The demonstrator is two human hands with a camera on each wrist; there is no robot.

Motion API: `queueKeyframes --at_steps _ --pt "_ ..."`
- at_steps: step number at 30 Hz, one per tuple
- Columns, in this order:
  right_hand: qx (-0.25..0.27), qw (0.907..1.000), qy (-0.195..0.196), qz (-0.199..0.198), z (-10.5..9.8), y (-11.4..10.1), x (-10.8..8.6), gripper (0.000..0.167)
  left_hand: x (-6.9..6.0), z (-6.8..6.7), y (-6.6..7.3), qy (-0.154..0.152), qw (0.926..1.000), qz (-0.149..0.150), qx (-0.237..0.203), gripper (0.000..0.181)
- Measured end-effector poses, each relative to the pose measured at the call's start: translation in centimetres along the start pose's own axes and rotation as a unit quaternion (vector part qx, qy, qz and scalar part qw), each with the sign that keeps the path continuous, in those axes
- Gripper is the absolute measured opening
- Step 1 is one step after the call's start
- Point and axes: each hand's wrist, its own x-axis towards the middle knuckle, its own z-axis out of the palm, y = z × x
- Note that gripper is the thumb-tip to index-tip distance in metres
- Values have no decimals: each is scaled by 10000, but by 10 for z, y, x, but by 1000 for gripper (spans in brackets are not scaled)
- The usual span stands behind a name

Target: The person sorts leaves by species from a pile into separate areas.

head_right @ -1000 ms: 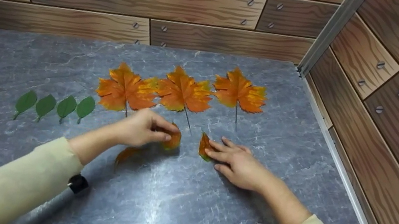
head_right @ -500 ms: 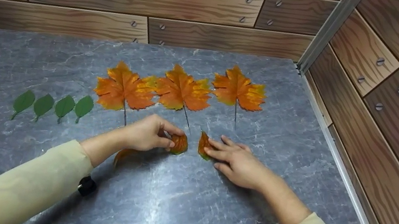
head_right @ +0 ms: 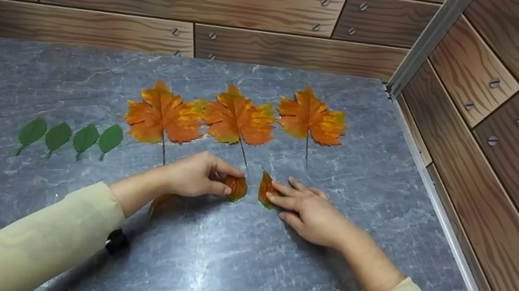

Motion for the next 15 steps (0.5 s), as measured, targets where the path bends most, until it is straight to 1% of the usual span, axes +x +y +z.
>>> queueKeyframes --at_steps 3,8,11,15 --pt "-4 10000 -11 -1 0 0 0 46 0 0 1 -41 10000 -9 -39 42" --pt "19 10000 -53 39 0 0 1 46 -3 -2 0 -135 9998 129 -96 47" --pt "-1 9999 -84 71 0 0 1 47 -8 -7 0 -173 9995 195 -169 51" --pt "-21 9999 -100 89 -1 1 0 48 -19 -19 -2 -72 9996 187 -212 52"
